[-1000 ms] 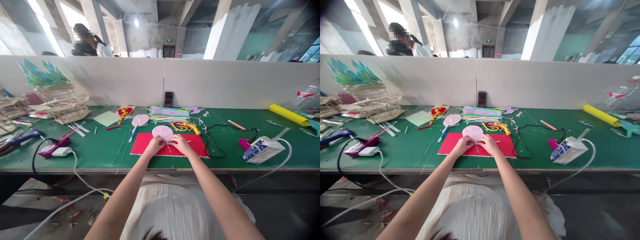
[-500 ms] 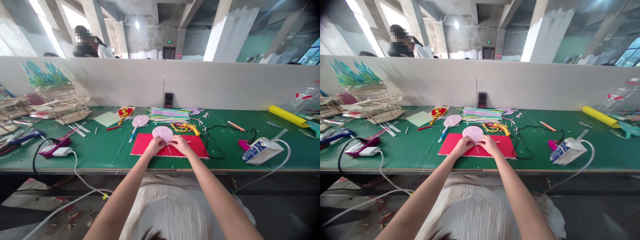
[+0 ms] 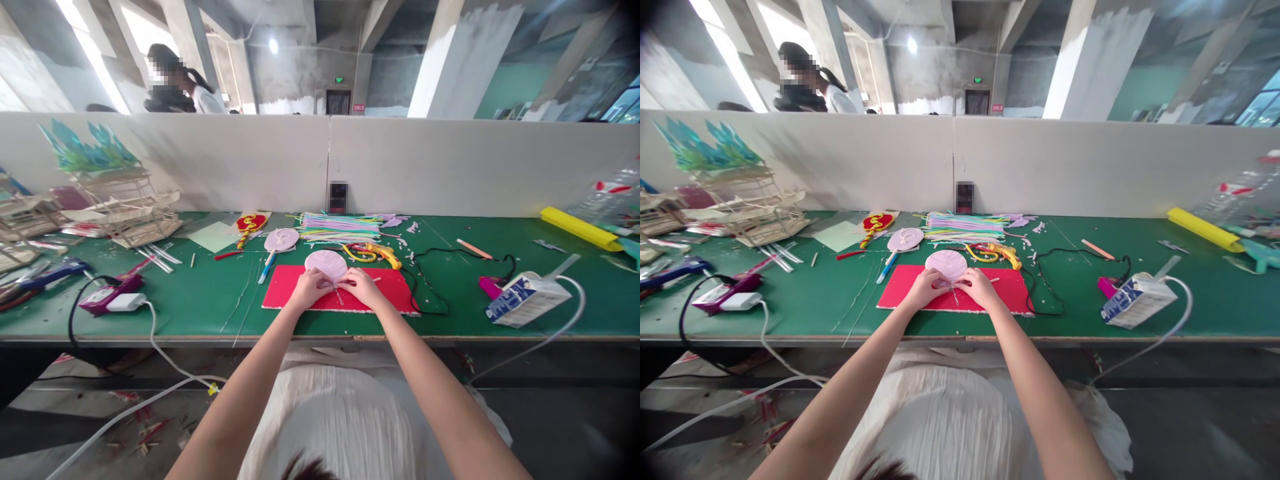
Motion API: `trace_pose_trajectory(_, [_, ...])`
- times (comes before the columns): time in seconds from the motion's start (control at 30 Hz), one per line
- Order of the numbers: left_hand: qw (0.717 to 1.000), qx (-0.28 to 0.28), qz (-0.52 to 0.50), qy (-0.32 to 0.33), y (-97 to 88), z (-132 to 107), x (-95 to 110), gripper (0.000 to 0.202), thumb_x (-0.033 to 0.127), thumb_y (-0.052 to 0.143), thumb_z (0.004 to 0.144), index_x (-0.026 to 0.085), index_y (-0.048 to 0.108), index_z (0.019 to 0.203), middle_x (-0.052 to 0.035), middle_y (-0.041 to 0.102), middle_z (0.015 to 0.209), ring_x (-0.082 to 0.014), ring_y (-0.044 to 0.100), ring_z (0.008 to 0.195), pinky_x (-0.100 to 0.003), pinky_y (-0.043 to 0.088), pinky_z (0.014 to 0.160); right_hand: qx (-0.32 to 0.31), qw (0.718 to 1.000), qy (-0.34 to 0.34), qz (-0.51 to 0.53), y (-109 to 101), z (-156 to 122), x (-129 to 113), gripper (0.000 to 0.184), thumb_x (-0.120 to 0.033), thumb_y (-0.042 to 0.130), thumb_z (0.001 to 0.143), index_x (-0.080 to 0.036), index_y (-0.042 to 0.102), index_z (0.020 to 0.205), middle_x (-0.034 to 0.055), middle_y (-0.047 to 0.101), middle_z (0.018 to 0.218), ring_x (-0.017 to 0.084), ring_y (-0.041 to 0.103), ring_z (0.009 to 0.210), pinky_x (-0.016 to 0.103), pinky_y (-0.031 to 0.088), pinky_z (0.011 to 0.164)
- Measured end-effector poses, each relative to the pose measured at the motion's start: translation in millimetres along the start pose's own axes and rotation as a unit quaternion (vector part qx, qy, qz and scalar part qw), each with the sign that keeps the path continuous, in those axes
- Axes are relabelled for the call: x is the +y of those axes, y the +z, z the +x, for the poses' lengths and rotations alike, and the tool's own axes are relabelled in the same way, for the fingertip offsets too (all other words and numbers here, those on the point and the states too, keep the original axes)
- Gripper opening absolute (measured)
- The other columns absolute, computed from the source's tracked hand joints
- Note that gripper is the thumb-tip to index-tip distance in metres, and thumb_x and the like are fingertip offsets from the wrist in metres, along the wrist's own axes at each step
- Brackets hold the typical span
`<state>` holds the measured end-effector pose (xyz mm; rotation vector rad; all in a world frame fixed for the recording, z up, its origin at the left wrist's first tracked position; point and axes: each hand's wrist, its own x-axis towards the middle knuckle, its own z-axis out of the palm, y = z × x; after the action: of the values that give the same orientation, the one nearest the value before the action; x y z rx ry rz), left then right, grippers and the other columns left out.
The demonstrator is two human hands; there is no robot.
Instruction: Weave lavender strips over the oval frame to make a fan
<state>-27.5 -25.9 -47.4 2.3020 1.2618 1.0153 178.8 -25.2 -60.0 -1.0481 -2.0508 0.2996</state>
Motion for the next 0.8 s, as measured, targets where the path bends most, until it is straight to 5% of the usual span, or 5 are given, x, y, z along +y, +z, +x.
trace_pose_trajectory(0.8, [0.999,-0.015,0.044,0.011,2.7,1.7,-1.4,0.013,0.020,0.067,0.073,0.020,0.071,0.085,-0.0042,0.063,0.087,-0.0188,0.059,0.084,-0.028,0.047,0.077,0.001,1.000,0.002,0.004,2.1,-0.1,2.9,0.021,-0.043,0.064,0.081,-0.023,0.072,0.082,0.0043,0.062,0.079,0.019,0.055,0.081,0.032,0.048,0.074])
